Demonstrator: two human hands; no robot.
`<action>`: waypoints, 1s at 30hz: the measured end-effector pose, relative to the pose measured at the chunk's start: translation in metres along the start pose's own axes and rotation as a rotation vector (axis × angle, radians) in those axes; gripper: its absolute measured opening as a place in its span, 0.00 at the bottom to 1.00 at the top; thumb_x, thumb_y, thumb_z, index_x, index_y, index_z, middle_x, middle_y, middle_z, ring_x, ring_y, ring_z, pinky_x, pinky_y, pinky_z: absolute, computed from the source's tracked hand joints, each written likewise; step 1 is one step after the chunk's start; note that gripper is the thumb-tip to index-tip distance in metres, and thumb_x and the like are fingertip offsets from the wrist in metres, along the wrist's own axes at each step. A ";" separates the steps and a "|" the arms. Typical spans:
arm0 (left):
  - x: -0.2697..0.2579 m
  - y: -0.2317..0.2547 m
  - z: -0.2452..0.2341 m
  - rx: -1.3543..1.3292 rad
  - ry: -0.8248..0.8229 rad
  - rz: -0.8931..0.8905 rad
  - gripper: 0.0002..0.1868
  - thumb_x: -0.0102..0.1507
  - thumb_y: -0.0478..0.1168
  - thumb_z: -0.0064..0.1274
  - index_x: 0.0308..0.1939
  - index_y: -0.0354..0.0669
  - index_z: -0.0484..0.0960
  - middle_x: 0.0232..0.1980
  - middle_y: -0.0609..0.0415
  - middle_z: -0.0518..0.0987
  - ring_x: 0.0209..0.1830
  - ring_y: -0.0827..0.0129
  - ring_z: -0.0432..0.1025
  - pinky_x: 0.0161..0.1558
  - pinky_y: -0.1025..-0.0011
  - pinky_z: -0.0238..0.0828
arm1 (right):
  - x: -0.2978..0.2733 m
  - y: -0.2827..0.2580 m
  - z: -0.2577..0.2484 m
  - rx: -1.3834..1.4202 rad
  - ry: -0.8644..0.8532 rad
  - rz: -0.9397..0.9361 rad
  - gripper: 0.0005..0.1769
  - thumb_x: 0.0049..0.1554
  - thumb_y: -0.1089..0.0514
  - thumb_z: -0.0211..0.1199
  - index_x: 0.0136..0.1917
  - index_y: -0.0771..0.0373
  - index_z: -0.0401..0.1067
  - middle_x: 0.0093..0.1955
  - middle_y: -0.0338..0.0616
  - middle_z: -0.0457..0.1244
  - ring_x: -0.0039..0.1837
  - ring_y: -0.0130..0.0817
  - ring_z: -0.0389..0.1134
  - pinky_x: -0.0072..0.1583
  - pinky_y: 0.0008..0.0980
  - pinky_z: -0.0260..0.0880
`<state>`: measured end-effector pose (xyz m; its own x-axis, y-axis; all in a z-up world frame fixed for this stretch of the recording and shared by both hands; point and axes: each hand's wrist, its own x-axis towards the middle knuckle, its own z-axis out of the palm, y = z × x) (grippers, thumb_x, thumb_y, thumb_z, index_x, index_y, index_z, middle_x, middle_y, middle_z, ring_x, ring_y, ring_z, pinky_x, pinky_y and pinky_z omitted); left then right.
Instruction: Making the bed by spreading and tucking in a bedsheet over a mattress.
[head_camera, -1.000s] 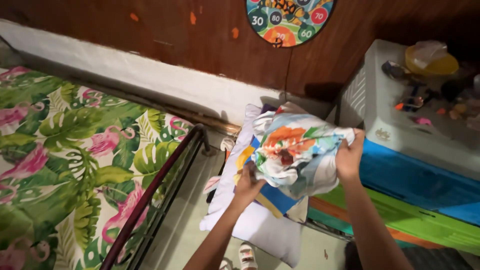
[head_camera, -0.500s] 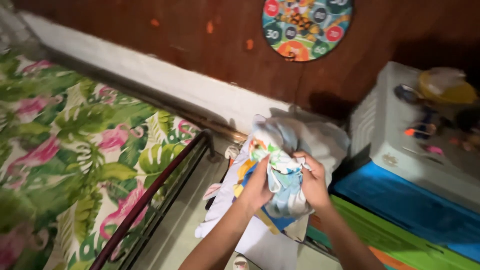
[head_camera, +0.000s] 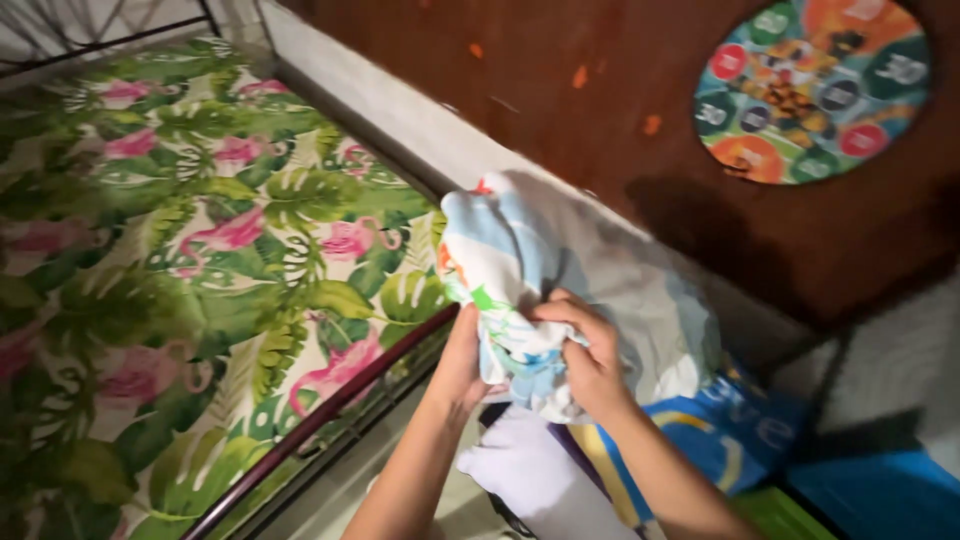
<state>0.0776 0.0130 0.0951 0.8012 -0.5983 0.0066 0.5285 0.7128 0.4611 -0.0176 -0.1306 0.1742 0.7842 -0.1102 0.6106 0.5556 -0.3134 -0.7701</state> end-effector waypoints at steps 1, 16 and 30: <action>-0.001 0.010 -0.012 0.002 0.004 0.010 0.21 0.72 0.49 0.40 0.61 0.38 0.74 0.52 0.50 0.82 0.50 0.64 0.78 0.53 0.62 0.76 | 0.004 0.013 0.012 0.007 -0.007 -0.003 0.21 0.46 0.76 0.46 0.50 0.71 0.73 0.49 0.48 0.65 0.53 0.36 0.67 0.58 0.29 0.65; 0.005 0.195 -0.124 0.000 0.320 -0.013 0.25 0.65 0.58 0.46 0.57 0.45 0.79 0.51 0.53 0.84 0.49 0.63 0.79 0.54 0.62 0.76 | 0.118 0.053 0.219 0.020 -0.184 0.027 0.22 0.51 0.77 0.50 0.56 0.70 0.74 0.46 0.47 0.63 0.51 0.36 0.66 0.55 0.27 0.66; 0.006 0.291 -0.175 0.188 0.434 0.217 0.18 0.65 0.49 0.49 0.49 0.40 0.81 0.39 0.52 0.84 0.33 0.64 0.78 0.34 0.65 0.75 | 0.156 0.104 0.301 -0.088 -0.419 0.118 0.23 0.51 0.67 0.68 0.61 0.63 0.75 0.47 0.45 0.64 0.49 0.38 0.68 0.51 0.33 0.68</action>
<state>0.2857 0.2809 0.0736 0.9504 -0.2092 -0.2301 0.3098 0.7013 0.6420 0.2455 0.1037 0.1339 0.8952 0.2360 0.3782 0.4442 -0.4023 -0.8005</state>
